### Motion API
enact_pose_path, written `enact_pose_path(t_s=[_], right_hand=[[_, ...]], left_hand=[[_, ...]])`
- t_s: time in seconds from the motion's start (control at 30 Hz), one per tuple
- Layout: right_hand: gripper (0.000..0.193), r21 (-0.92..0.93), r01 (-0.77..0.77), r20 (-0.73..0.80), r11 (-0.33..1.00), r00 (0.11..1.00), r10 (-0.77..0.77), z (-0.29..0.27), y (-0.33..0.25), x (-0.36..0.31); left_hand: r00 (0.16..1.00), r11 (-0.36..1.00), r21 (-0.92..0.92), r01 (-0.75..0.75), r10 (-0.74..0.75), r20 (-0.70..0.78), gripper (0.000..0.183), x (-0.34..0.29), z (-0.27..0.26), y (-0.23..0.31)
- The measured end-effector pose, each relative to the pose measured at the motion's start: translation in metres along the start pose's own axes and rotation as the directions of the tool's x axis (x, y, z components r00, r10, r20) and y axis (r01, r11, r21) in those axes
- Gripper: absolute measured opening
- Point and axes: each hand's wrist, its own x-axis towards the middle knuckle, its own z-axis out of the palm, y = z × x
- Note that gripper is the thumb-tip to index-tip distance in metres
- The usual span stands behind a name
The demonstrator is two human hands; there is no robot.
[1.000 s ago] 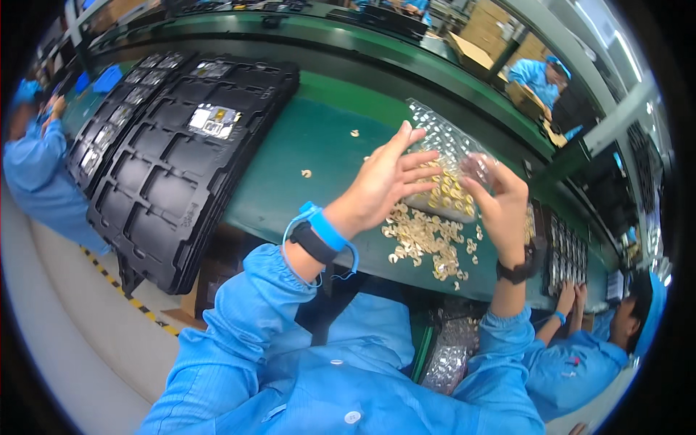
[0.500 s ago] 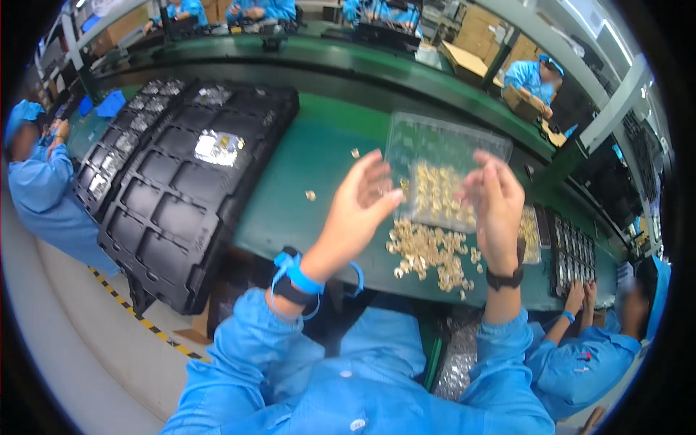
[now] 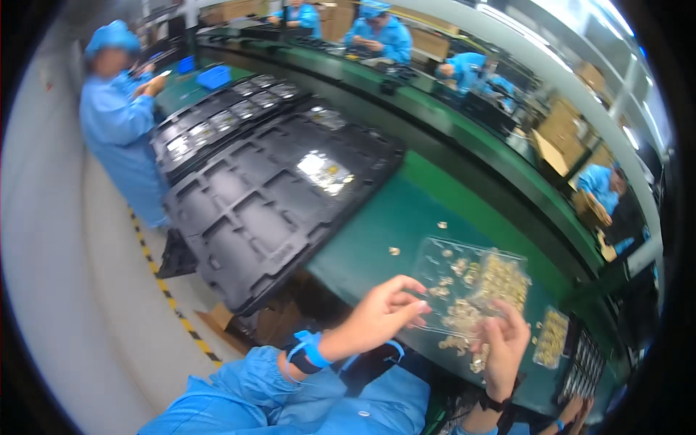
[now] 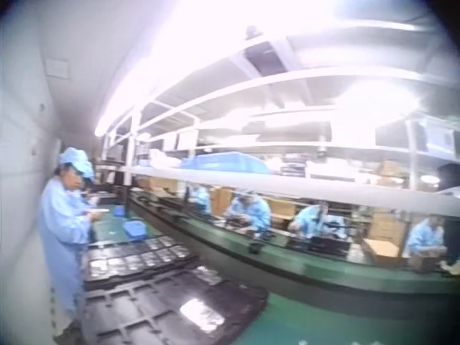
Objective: Assembling electronic circuit boards by picking small components from a tray and placing them on the boards at a production line.
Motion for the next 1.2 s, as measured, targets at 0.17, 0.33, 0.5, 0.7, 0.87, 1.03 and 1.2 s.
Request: enact_pose_path(t_s=[0.17, 0.33, 0.5, 0.7, 0.87, 1.03, 1.2], right_hand=[[0.040, -0.022, 0.162, -0.450, 0.987, 0.880, -0.154, -0.044, 0.025, -0.022], [0.033, -0.247, 0.043, -0.599, 0.968, 0.779, -0.187, -0.160, 0.038, -0.094], [0.035, -0.086, -0.371, -0.652, 0.925, 0.723, 0.229, -0.231, 0.023, -0.224], [0.035, 0.167, -0.578, -0.792, 0.799, 0.404, 0.458, -0.243, 0.100, -0.329], [0.032, -0.311, -0.792, -0.854, 0.525, 0.475, 0.211, -0.238, 0.114, -0.337], [0.026, -0.246, -0.675, -0.707, 0.695, 0.615, 0.348, -0.194, 0.098, -0.260], [0.025, -0.361, -0.356, -0.431, 0.862, 0.883, 0.185, -0.160, 0.020, -0.134]], left_hand=[[0.970, 0.940, 0.294, -0.174, 0.215, -0.113, 0.022, -0.009, 0.002, -0.018], [0.707, 0.338, 0.868, -0.365, 0.707, 0.021, 0.017, 0.045, -0.013, -0.022], [0.705, 0.203, 0.933, -0.298, 0.705, 0.072, 0.036, 0.071, -0.022, -0.059], [0.839, 0.249, 0.952, -0.180, 0.544, 0.016, 0.035, 0.065, -0.035, -0.080], [0.814, 0.251, 0.929, -0.271, 0.576, 0.082, 0.028, 0.047, -0.033, -0.050], [0.777, 0.114, 0.946, -0.303, 0.605, 0.176, 0.021, 0.040, -0.035, -0.064], [0.885, 0.572, 0.774, -0.271, 0.464, -0.032, 0.020, 0.037, -0.048, -0.043]])
